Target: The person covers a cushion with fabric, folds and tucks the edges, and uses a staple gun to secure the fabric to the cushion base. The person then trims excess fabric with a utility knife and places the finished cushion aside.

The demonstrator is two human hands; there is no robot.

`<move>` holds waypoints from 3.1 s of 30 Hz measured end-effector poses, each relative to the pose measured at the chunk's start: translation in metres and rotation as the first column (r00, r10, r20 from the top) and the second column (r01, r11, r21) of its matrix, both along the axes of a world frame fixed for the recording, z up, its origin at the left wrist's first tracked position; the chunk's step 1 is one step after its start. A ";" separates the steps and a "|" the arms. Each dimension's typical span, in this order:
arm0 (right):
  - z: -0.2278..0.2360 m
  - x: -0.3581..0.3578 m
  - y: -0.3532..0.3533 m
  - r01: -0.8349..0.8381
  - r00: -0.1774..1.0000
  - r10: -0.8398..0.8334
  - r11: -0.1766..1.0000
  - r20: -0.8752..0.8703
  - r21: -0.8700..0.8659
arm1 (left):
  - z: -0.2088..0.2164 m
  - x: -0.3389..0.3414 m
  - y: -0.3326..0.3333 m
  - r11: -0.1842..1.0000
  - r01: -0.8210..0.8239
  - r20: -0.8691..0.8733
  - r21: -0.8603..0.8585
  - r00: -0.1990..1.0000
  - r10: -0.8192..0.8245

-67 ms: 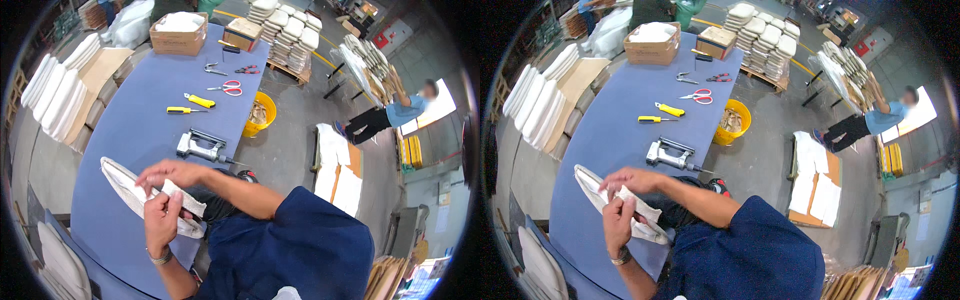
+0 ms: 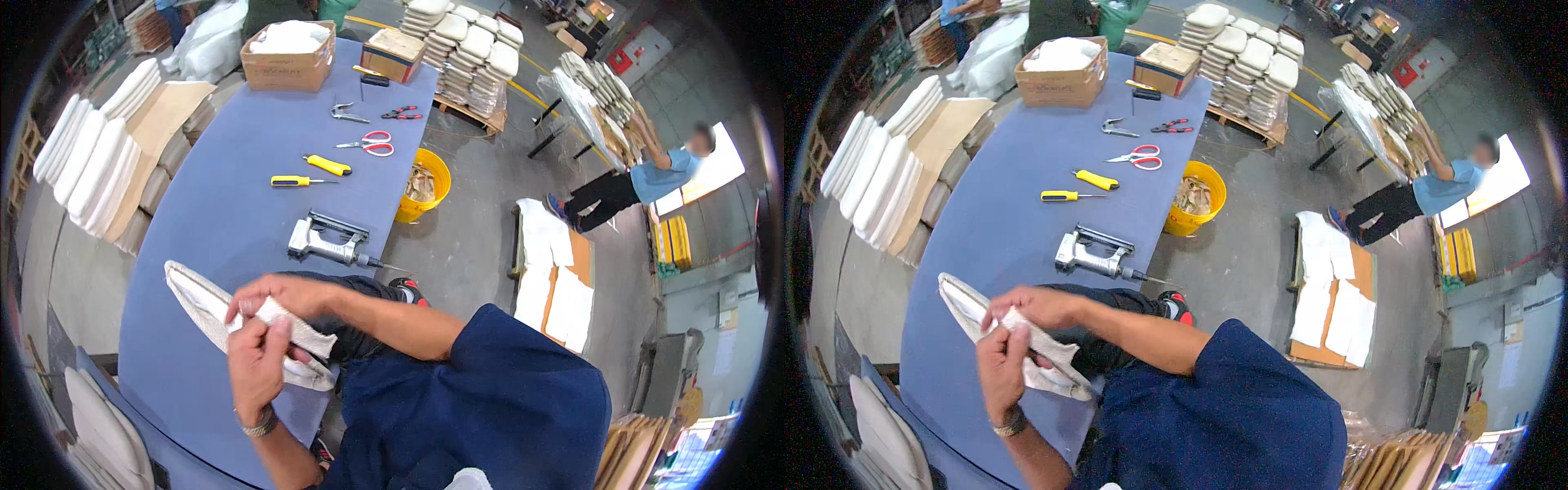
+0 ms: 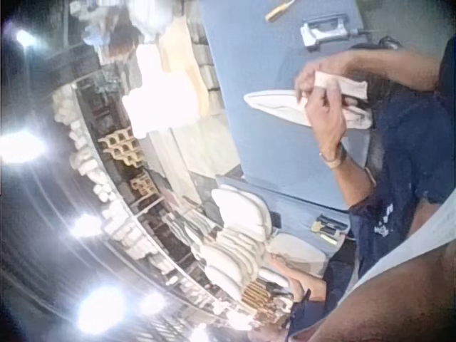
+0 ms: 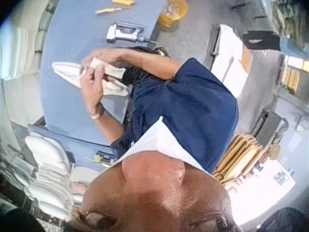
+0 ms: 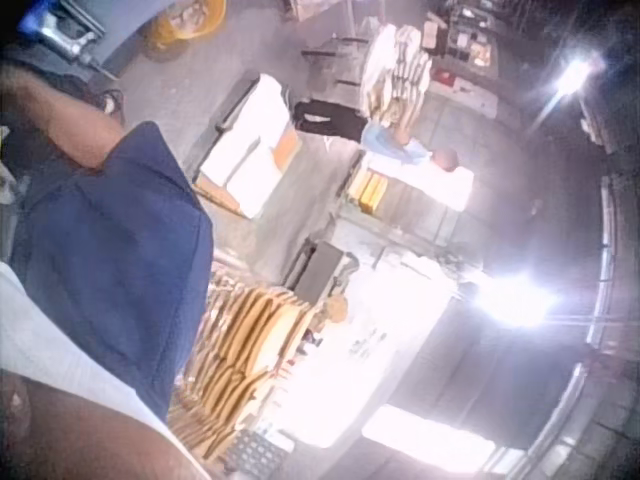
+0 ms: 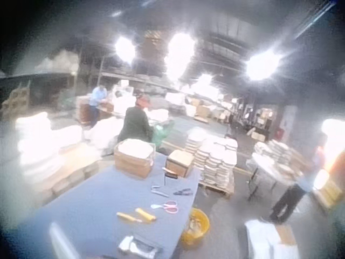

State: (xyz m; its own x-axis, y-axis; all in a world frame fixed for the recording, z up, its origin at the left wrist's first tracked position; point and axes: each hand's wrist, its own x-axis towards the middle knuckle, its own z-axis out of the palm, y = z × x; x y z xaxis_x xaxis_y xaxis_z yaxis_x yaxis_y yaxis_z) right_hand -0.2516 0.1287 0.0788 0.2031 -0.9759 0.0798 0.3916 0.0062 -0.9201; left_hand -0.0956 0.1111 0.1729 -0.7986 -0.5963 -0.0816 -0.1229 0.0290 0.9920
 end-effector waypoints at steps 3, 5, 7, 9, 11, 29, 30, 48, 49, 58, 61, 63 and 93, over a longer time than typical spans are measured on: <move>-0.001 0.009 0.026 -0.108 0.971 0.054 0.967 0.232 0.230 | 0.009 0.010 -0.017 0.983 -0.135 -0.010 -0.125 0.991 0.135; 0.004 -0.001 0.040 -0.102 0.975 0.063 0.978 0.212 0.181 | 0.008 0.020 -0.032 0.918 -0.332 -0.025 -0.219 0.942 0.335; 0.004 -0.024 0.054 -0.127 0.992 0.124 0.985 0.040 0.113 | 0.001 0.022 -0.048 0.856 -0.425 -0.031 -0.295 0.899 0.436; 0.007 -0.043 0.070 -0.093 0.995 0.090 0.993 0.037 0.068 | -0.010 0.021 -0.052 0.801 -0.426 -0.029 -0.421 0.889 0.458; 0.022 -0.059 0.078 0.070 0.995 -0.075 0.995 -0.068 -0.076 | -0.022 0.018 -0.049 0.735 -0.324 -0.004 -0.595 0.916 0.401; -0.018 -0.027 0.087 0.108 0.964 -0.147 0.978 0.220 0.178 | -0.035 0.017 -0.011 0.634 -0.118 0.080 -0.764 0.958 0.275; -0.013 -0.029 0.085 0.232 0.957 -0.261 0.951 0.128 0.206 | -0.049 0.017 -0.011 0.642 -0.076 0.113 -0.763 0.962 0.248; 0.082 -0.142 0.184 0.479 -0.617 -0.674 0.088 -0.407 -0.873 | -0.083 -0.018 0.032 0.975 -0.073 -0.138 -0.210 0.989 0.044; 0.105 -0.154 0.195 0.373 -0.707 -0.668 -0.073 -0.232 -0.925 | -0.083 -0.007 0.024 0.969 -0.143 -0.136 -0.199 0.984 0.117; -0.092 -0.357 0.225 0.819 -0.570 0.052 0.125 -0.820 -0.560 | -0.136 0.121 -0.015 0.825 -0.541 0.174 -0.165 0.807 0.564; -0.152 -0.285 0.183 0.758 -0.447 -0.440 0.275 -0.779 -0.591 | -0.184 0.140 0.006 0.718 -0.647 0.229 -0.257 0.681 0.695; -0.160 -0.197 0.140 0.792 -0.119 -0.544 0.453 -0.830 -0.410 | -0.225 0.176 0.036 0.710 -0.703 0.363 -0.048 0.650 0.668; -0.124 0.086 -0.016 0.120 0.950 0.009 0.913 -0.312 0.391 | -0.179 0.159 0.095 0.300 -0.551 0.284 -0.779 0.118 0.952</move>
